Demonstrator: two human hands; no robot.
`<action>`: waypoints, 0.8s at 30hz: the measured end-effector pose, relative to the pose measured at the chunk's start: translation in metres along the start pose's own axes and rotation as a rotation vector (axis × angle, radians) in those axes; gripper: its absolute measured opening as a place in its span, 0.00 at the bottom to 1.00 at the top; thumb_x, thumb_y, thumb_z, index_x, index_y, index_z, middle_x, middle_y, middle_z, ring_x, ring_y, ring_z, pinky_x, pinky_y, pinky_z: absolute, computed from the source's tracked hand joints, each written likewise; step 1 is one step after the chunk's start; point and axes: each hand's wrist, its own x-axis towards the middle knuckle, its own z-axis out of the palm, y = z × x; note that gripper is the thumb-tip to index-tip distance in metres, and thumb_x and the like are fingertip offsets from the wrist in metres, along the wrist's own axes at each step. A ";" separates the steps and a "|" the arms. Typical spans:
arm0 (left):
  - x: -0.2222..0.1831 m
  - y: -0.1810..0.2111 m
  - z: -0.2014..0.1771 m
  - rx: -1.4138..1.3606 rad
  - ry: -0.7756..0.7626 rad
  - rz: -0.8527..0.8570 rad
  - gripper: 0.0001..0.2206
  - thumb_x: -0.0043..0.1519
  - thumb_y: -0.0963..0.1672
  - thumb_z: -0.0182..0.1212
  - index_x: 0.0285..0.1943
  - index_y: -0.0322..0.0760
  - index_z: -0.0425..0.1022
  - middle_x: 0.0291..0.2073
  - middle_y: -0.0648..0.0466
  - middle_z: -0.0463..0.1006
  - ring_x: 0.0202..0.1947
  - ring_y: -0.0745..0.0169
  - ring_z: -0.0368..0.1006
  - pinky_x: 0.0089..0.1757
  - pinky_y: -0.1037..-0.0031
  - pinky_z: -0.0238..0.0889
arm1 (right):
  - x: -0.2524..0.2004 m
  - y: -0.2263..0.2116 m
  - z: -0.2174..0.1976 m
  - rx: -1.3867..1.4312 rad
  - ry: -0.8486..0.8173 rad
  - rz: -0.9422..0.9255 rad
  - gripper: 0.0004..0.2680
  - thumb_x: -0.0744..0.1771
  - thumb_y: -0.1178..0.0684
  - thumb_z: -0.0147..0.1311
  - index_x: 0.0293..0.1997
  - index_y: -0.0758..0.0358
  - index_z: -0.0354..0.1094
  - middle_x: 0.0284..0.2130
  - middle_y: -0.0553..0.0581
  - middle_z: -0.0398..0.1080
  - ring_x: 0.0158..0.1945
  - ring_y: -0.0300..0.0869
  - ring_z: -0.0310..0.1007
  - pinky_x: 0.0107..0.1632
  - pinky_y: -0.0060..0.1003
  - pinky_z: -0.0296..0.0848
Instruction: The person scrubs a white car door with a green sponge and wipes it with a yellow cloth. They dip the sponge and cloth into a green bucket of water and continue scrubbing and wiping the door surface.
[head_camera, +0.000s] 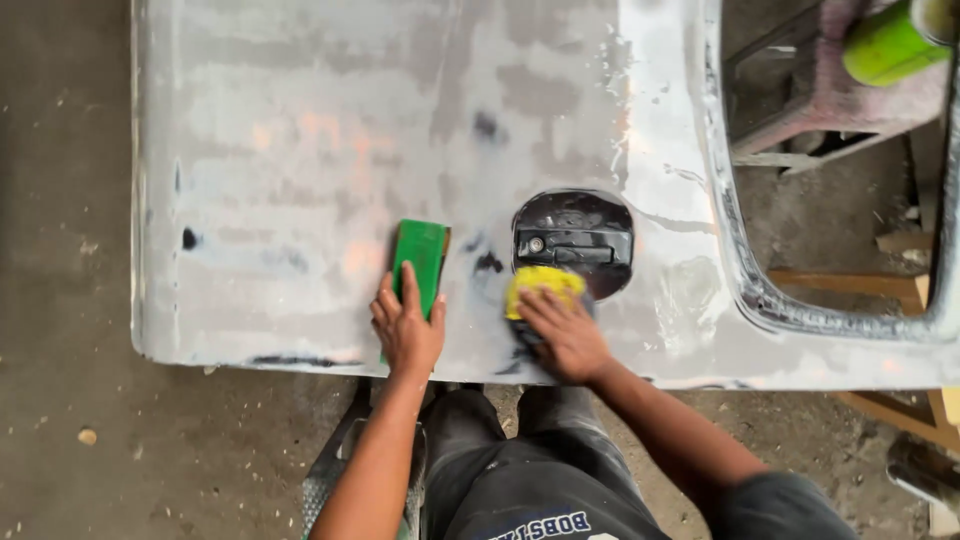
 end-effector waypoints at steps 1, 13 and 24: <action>0.002 -0.001 0.018 -0.004 -0.002 0.021 0.37 0.60 0.53 0.65 0.78 0.47 0.54 0.69 0.40 0.58 0.61 0.34 0.60 0.53 0.46 0.60 | -0.025 0.019 0.008 -0.005 0.012 0.017 0.29 0.64 0.47 0.51 0.75 0.55 0.49 0.75 0.57 0.45 0.76 0.57 0.44 0.74 0.60 0.32; -0.033 0.004 0.077 0.203 -0.259 0.925 0.37 0.65 0.58 0.55 0.80 0.48 0.44 0.70 0.37 0.56 0.62 0.37 0.59 0.56 0.42 0.55 | -0.056 0.017 0.066 -0.073 0.483 1.142 0.27 0.69 0.42 0.43 0.77 0.62 0.45 0.78 0.62 0.34 0.80 0.58 0.28 0.75 0.58 0.30; -0.030 0.015 0.057 0.154 0.061 0.342 0.35 0.62 0.56 0.56 0.78 0.50 0.51 0.67 0.41 0.62 0.59 0.39 0.63 0.51 0.50 0.60 | -0.047 -0.024 0.044 -0.082 0.220 0.527 0.31 0.66 0.43 0.47 0.80 0.52 0.42 0.79 0.54 0.33 0.82 0.51 0.29 0.79 0.53 0.28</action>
